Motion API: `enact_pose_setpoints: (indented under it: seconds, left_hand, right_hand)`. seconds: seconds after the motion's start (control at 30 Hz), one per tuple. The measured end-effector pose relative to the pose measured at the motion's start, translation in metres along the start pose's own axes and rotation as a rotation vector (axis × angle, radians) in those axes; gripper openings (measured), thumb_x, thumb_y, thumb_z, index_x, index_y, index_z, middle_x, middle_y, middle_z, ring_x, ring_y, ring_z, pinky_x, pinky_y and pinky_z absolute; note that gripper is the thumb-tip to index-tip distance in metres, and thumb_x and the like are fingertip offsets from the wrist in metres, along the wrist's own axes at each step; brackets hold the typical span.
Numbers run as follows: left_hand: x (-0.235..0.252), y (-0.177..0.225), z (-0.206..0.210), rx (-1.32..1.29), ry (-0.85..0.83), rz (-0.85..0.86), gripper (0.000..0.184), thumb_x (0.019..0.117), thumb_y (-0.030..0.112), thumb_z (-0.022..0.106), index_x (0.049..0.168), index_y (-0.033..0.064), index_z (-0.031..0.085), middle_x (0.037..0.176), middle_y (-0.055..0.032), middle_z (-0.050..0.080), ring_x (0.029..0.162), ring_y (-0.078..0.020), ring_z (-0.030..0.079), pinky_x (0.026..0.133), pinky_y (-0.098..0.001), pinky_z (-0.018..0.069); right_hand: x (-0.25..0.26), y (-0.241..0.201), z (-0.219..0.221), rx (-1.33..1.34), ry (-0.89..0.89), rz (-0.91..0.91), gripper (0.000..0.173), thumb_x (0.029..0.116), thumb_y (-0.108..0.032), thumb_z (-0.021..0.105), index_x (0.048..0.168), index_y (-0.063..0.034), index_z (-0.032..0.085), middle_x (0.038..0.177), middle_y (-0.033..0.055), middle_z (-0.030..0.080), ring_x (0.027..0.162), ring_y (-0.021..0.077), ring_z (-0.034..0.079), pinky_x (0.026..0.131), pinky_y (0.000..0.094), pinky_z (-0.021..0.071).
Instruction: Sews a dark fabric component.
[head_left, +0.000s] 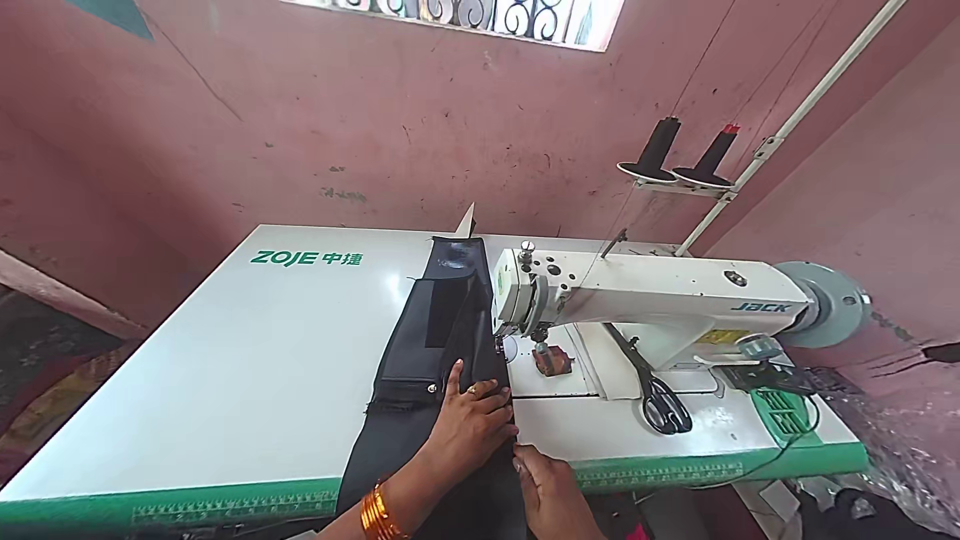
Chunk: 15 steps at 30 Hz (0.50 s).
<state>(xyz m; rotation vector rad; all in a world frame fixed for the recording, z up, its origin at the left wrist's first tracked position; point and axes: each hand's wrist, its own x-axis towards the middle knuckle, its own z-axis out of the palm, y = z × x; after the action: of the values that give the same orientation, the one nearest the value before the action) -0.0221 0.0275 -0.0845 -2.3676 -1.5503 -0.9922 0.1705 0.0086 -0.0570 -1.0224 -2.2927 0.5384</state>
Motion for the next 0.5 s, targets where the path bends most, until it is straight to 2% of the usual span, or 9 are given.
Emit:
enact_pose_setpoints:
  seconds: [0.03, 0.1, 0.17, 0.2, 0.27, 0.3, 0.4, 0.47, 0.5]
  left_hand:
    - [-0.001, -0.001, 0.001, 0.012, 0.006, 0.011, 0.032, 0.0987, 0.044, 0.058, 0.093, 0.0215, 0.080, 0.116, 0.0050, 0.077, 0.118, -0.0211, 0.070, 0.109, -0.0756, 0.0293]
    - [-0.002, -0.003, 0.003, 0.020, 0.019, 0.021, 0.033, 0.0999, 0.043, 0.057, 0.093, 0.0217, 0.080, 0.116, 0.0051, 0.077, 0.118, -0.0199, 0.070, 0.110, -0.0726, 0.0318]
    - [-0.005, -0.003, 0.005, 0.017, 0.032, 0.026, 0.034, 0.1000, 0.044, 0.056, 0.094, 0.0212, 0.081, 0.116, 0.0040, 0.077, 0.116, -0.0211, 0.071, 0.109, -0.0730, 0.0336]
    - [-0.007, -0.004, 0.005, 0.020, 0.037, 0.029, 0.035, 0.1006, 0.045, 0.055, 0.094, 0.0214, 0.081, 0.117, 0.0041, 0.077, 0.116, -0.0210, 0.071, 0.109, -0.0725, 0.0340]
    - [-0.007, -0.005, 0.007, 0.029, 0.053, 0.049, 0.040, 0.1018, 0.048, 0.051, 0.094, 0.0223, 0.081, 0.117, 0.0044, 0.077, 0.115, -0.0207, 0.071, 0.109, -0.0705, 0.0351]
    - [-0.006, -0.007, 0.007, 0.032, 0.062, 0.059, 0.042, 0.1022, 0.050, 0.049, 0.095, 0.0230, 0.081, 0.116, 0.0046, 0.077, 0.115, -0.0203, 0.071, 0.110, -0.0690, 0.0354]
    - [-0.003, -0.007, 0.003, 0.004, 0.004, 0.049, 0.045, 0.1020, 0.052, 0.050, 0.097, 0.0216, 0.082, 0.114, 0.0012, 0.078, 0.114, -0.0234, 0.071, 0.110, -0.0696, 0.0337]
    - [-0.001, -0.006, -0.009, -0.051, -0.134, 0.028, 0.040, 0.1021, 0.047, 0.056, 0.102, 0.0162, 0.081, 0.119, -0.0054, 0.076, 0.119, -0.0291, 0.069, 0.112, -0.0712, 0.0277]
    - [0.001, -0.006, -0.014, -0.065, -0.197, 0.030, 0.038, 0.1021, 0.044, 0.059, 0.105, 0.0140, 0.081, 0.121, -0.0081, 0.075, 0.120, -0.0317, 0.068, 0.113, -0.0719, 0.0262]
  right_hand:
    - [0.007, 0.002, -0.011, 0.038, -0.044, 0.038, 0.018, 0.0933, -0.005, 0.058, 0.095, 0.0048, 0.073, 0.072, 0.0156, 0.070, 0.063, 0.0266, 0.071, 0.061, 0.0413, 0.0582]
    - [0.031, 0.018, -0.028, -0.086, 0.033, 0.005, 0.017, 0.0925, -0.010, 0.062, 0.096, 0.0000, 0.075, 0.083, 0.0130, 0.073, 0.075, 0.0260, 0.073, 0.069, 0.0420, 0.0609]
    - [0.061, 0.043, -0.038, -0.287, 0.117, -0.054, 0.027, 0.0876, -0.002, 0.065, 0.113, 0.0003, 0.075, 0.112, 0.0199, 0.073, 0.102, 0.0367, 0.072, 0.087, 0.0506, 0.0595]
    - [0.077, 0.057, -0.040, -0.328, 0.106, -0.064, 0.034, 0.0857, 0.005, 0.064, 0.118, 0.0000, 0.074, 0.120, 0.0216, 0.070, 0.111, 0.0409, 0.068, 0.093, 0.0563, 0.0549]
    - [0.091, 0.082, -0.041, -0.337, 0.158, -0.119, 0.028, 0.0840, 0.010, 0.062, 0.106, 0.0015, 0.076, 0.108, 0.0212, 0.073, 0.104, 0.0417, 0.069, 0.093, 0.0592, 0.0520]
    - [0.091, 0.084, -0.044, -0.332, 0.221, -0.156, 0.024, 0.0849, 0.009, 0.061, 0.101, 0.0013, 0.078, 0.103, 0.0194, 0.074, 0.099, 0.0394, 0.070, 0.092, 0.0565, 0.0534]
    - [0.079, 0.087, -0.067, -0.488, 0.521, -0.253, 0.013, 0.0832, -0.001, 0.063, 0.085, -0.0045, 0.075, 0.089, 0.0110, 0.071, 0.085, 0.0286, 0.068, 0.080, 0.0417, 0.0558]
    - [0.066, 0.099, -0.087, -0.625, 0.547, -0.048, 0.009, 0.0819, -0.002, 0.065, 0.083, -0.0037, 0.074, 0.088, 0.0130, 0.069, 0.087, 0.0308, 0.068, 0.078, 0.0424, 0.0560]
    - [0.059, 0.104, -0.099, -0.627, 0.421, 0.155, 0.014, 0.0847, -0.002, 0.064, 0.092, -0.0006, 0.076, 0.097, 0.0173, 0.070, 0.096, 0.0352, 0.068, 0.083, 0.0468, 0.0550]
